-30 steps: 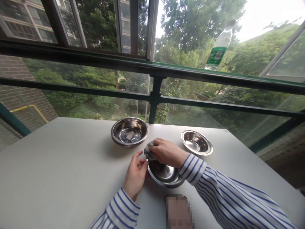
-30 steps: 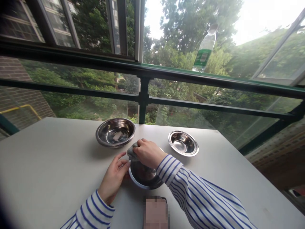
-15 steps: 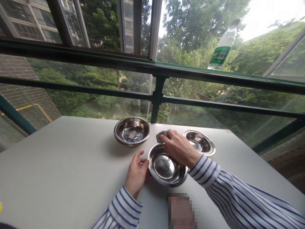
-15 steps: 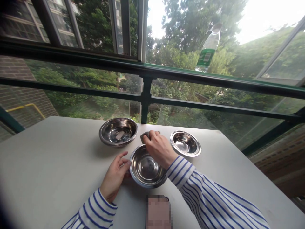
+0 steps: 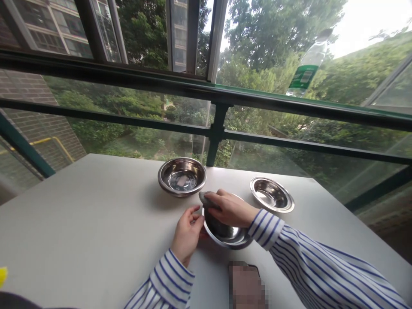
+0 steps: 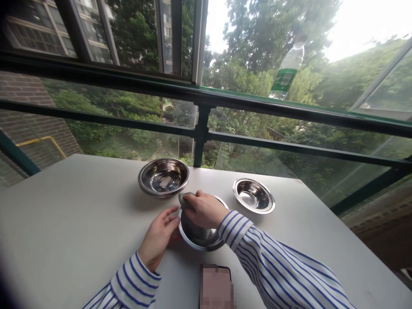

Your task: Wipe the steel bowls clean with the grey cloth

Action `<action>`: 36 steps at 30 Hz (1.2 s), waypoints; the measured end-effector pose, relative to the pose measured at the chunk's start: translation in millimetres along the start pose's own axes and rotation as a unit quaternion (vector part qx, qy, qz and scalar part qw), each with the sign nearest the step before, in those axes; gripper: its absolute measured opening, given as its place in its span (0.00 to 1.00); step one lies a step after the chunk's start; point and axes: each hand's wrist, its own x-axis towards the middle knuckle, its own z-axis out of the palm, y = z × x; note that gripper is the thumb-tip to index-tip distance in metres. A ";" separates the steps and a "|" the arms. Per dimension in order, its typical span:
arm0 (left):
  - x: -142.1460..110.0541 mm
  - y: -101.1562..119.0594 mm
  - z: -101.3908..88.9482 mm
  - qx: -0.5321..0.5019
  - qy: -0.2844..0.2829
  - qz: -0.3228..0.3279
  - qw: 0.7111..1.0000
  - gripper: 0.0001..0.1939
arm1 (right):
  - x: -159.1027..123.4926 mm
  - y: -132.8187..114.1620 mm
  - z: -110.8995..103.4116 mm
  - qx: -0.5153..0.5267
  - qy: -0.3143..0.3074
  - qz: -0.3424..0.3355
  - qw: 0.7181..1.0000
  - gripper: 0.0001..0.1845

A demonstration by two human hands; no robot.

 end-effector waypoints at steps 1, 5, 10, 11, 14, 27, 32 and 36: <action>0.0 0.1 0.1 0.000 -0.001 -0.003 1.000 0.18 | -0.3 0.9 1.2 0.011 0.001 -0.004 1.000 0.21; 1.0 -0.5 -0.4 -0.003 0.001 0.000 1.000 0.16 | -1.0 0.9 5.2 0.043 0.011 -0.045 0.998 0.20; 0.9 0.2 0.6 -0.003 0.008 0.016 1.000 0.18 | -4.0 -1.3 -1.0 0.047 0.007 -0.073 0.996 0.21; 0.2 1.0 1.1 -0.006 0.007 0.013 1.000 0.18 | -4.9 -1.5 -2.5 0.047 0.005 -0.079 0.996 0.21; -2.5 4.5 2.1 -0.030 0.010 -0.007 0.999 0.16 | -8.4 -1.8 -4.0 0.043 -0.001 -0.096 0.994 0.21; -6.4 9.1 1.3 -0.064 0.016 -0.027 0.997 0.13 | -34.8 -2.3 -9.9 0.025 -0.027 -0.143 0.989 0.21; -6.7 10.9 0.3 -0.043 0.025 -0.021 0.999 0.14 | -35.5 -7.1 -11.1 0.008 -0.039 -0.153 0.987 0.21; -6.2 9.2 -0.5 -0.025 0.022 -0.025 0.999 0.15 | -47.3 -8.1 -18.0 -0.001 -0.074 -0.178 0.981 0.20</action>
